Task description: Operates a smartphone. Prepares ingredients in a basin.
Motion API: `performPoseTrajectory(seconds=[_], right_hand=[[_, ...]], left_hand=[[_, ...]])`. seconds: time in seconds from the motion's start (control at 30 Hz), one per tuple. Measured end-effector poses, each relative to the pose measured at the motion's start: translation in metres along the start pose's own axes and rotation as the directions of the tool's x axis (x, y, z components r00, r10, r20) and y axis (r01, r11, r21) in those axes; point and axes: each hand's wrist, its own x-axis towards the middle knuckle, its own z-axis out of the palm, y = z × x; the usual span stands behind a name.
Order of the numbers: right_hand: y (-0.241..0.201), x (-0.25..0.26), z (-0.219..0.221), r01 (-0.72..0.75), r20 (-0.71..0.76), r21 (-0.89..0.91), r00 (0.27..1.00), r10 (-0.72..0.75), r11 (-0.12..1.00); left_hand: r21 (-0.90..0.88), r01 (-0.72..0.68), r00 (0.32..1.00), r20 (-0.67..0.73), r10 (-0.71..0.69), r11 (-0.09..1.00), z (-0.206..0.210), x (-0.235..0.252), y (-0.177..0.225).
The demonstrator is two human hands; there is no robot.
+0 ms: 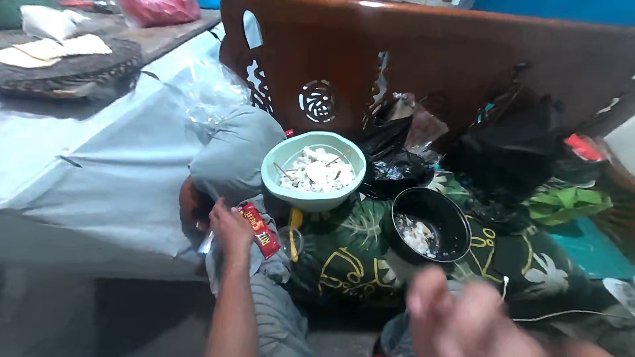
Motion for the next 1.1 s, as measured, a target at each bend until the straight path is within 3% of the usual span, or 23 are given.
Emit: performPoseTrajectory(seconds=[0.03, 0.1, 0.17, 0.27, 0.3, 0.33, 0.43, 0.63, 0.87, 0.97, 1.1], right_hand=[[0.030, 0.002, -0.010, 0.025, -0.041, -0.245, 0.999, -0.036, 0.969], [0.116, 0.003, -0.030, -0.019, -0.086, -0.614, 0.995, -0.043, 0.789], [0.196, 0.003, -0.053, -0.092, 0.030, -0.830, 0.978, 0.209, 0.550], [0.273, 0.005, -0.082, -0.033, 0.156, -0.961, 0.759, 0.633, 0.276], [0.286, 0.005, -0.090, -0.011, 0.164, -0.972, 0.691, 0.704, 0.236], [0.295, 0.002, -0.097, 0.005, 0.176, -0.972, 0.669, 0.722, 0.233], [0.297, -0.014, -0.109, 0.056, 0.223, -0.965, 0.694, 0.684, 0.257], [0.255, -0.047, -0.113, 0.068, 0.227, -0.960, 0.758, 0.612, 0.272], [0.200, -0.080, -0.098, 0.095, 0.239, -0.959, 0.774, 0.586, 0.266], [0.173, -0.092, -0.100, 0.114, 0.282, -0.949, 0.725, 0.628, 0.294], [0.151, -0.060, -0.111, -0.050, 0.258, -0.945, 0.497, 0.828, 0.324]], left_hand=[[-0.037, -0.035, 0.999, -0.023, 0.034, 0.999, 0.003, -0.007, 0.007], [-0.150, -0.038, 0.999, 0.013, 0.040, 0.988, 0.014, -0.019, 0.027], [-0.286, -0.023, 0.996, 0.074, 0.046, 0.958, 0.032, -0.023, 0.036], [-0.339, -0.017, 0.999, 0.038, 0.032, 0.941, 0.068, -0.017, 0.029], [-0.337, 0.028, 0.999, 0.048, -0.013, 0.941, 0.076, -0.013, 0.028], [-0.374, 0.105, 0.994, 0.075, -0.083, 0.922, 0.081, -0.009, 0.029], [-0.450, 0.256, 0.964, 0.179, -0.194, 0.856, 0.083, 0.010, 0.036], [-0.350, 0.237, 0.953, 0.267, -0.145, 0.906, 0.077, 0.014, 0.031], [-0.466, 0.287, 0.926, 0.357, -0.119, 0.837, 0.074, 0.014, 0.019], [-0.489, 0.320, 0.913, 0.388, -0.126, 0.812, 0.071, 0.012, 0.019], [-0.373, 0.283, 0.896, 0.432, -0.104, 0.884, 0.060, 0.009, 0.029]])
